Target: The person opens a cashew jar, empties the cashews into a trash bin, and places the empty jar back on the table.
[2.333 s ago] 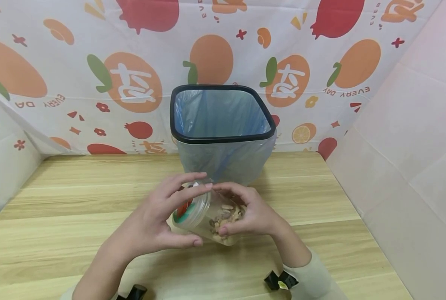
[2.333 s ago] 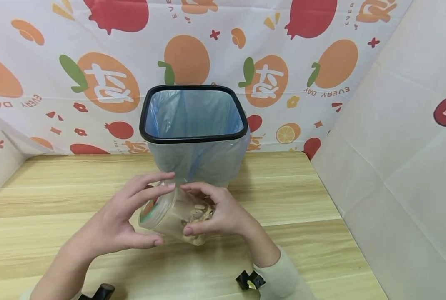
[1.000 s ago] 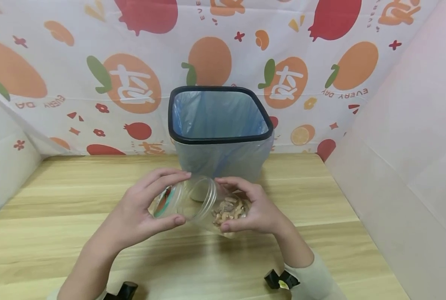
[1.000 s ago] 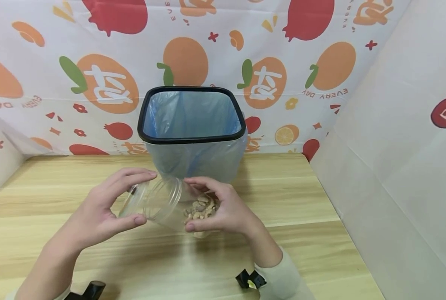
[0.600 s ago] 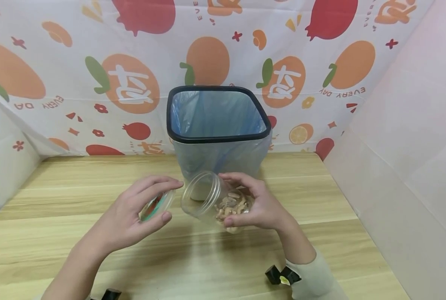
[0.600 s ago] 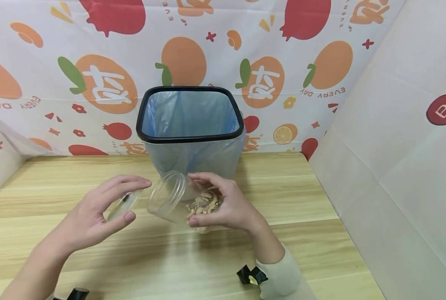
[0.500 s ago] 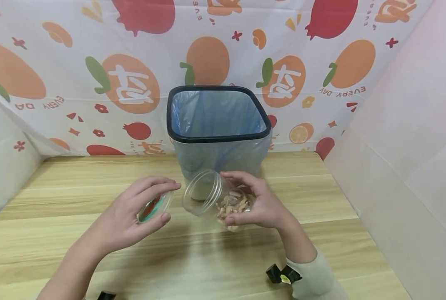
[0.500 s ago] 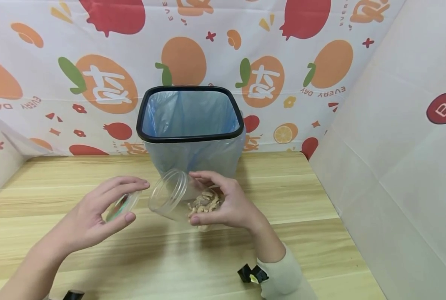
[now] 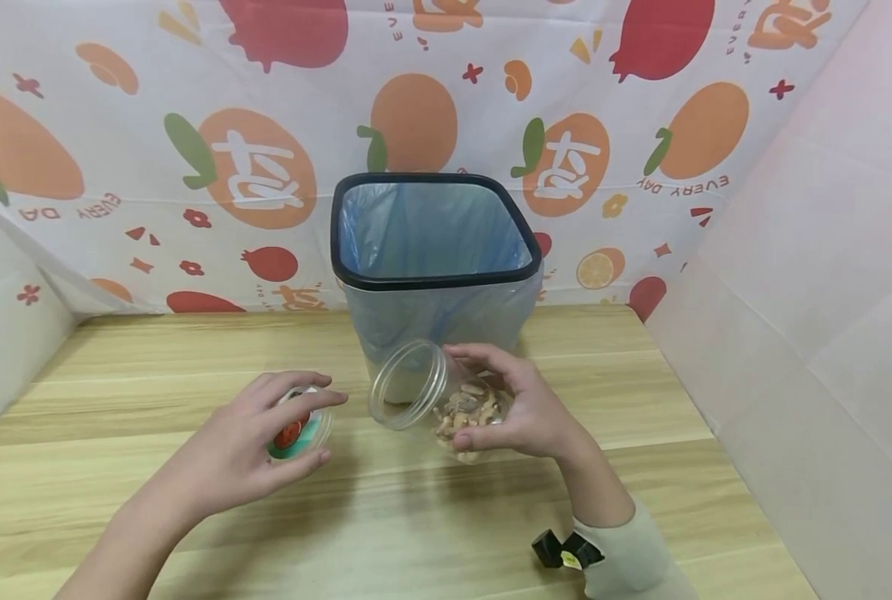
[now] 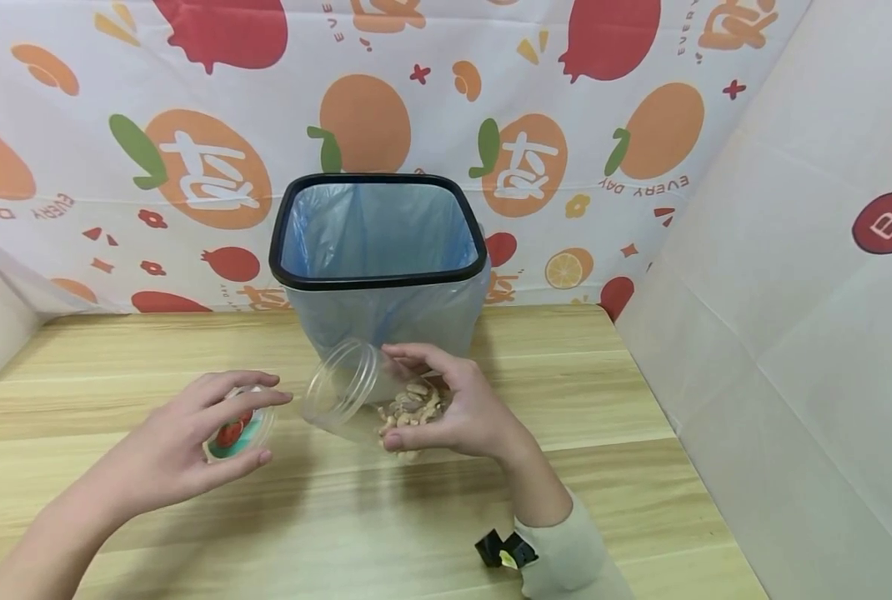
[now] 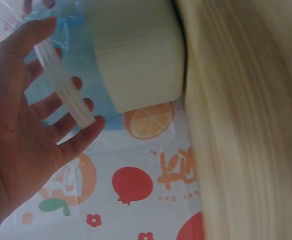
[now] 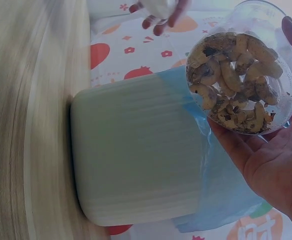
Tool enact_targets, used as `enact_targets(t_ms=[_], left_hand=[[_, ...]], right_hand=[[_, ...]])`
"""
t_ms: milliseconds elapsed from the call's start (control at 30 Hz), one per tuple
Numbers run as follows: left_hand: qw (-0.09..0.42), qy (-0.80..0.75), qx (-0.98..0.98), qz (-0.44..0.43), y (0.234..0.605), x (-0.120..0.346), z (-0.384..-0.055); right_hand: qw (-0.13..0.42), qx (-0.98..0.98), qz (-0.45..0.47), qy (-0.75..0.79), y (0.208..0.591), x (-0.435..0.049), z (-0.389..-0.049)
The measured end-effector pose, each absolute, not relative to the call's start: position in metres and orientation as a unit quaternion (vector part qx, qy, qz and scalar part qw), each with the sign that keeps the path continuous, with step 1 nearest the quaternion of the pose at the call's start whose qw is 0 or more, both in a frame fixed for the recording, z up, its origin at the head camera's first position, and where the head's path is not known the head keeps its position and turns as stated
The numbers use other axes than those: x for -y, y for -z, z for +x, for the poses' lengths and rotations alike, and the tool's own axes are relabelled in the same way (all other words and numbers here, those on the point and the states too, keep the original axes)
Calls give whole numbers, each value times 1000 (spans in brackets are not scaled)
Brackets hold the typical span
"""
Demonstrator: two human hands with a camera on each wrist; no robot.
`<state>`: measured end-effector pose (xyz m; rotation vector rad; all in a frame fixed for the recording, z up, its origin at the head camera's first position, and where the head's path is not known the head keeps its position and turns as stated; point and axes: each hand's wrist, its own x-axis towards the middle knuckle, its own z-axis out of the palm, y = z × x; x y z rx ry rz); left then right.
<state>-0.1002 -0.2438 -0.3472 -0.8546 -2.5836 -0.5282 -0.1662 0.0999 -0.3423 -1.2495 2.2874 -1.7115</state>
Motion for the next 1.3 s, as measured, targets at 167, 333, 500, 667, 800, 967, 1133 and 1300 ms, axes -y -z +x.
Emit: enact_targets(t_ms=[167, 333, 500, 667, 800, 967, 1133, 1300], left_hand=[[152, 174, 927, -295, 354, 248, -106], [104, 164, 941, -277, 362, 254, -111], [83, 152, 946, -274, 370, 260, -117], [71, 144, 950, -269, 378, 266, -122], [68, 141, 951, -267, 382, 270, -125], [59, 138, 951, -270, 387, 274, -127], [52, 136, 953, -267, 391, 280, -130], [36, 134, 954, -266, 395, 284, -131]], right_hand=[[11, -731, -404, 550, 343, -101, -166], [14, -731, -401, 552, 344, -102, -164], [12, -732, -395, 554, 343, -102, -163], [12, -737, -392, 550, 343, -101, -164], [13, -739, -391, 548, 342, -101, -165], [16, -736, -395, 549, 343, -101, -165], [16, -733, -398, 551, 342, -100, -165], [18, -734, -398, 551, 342, -100, -166]])
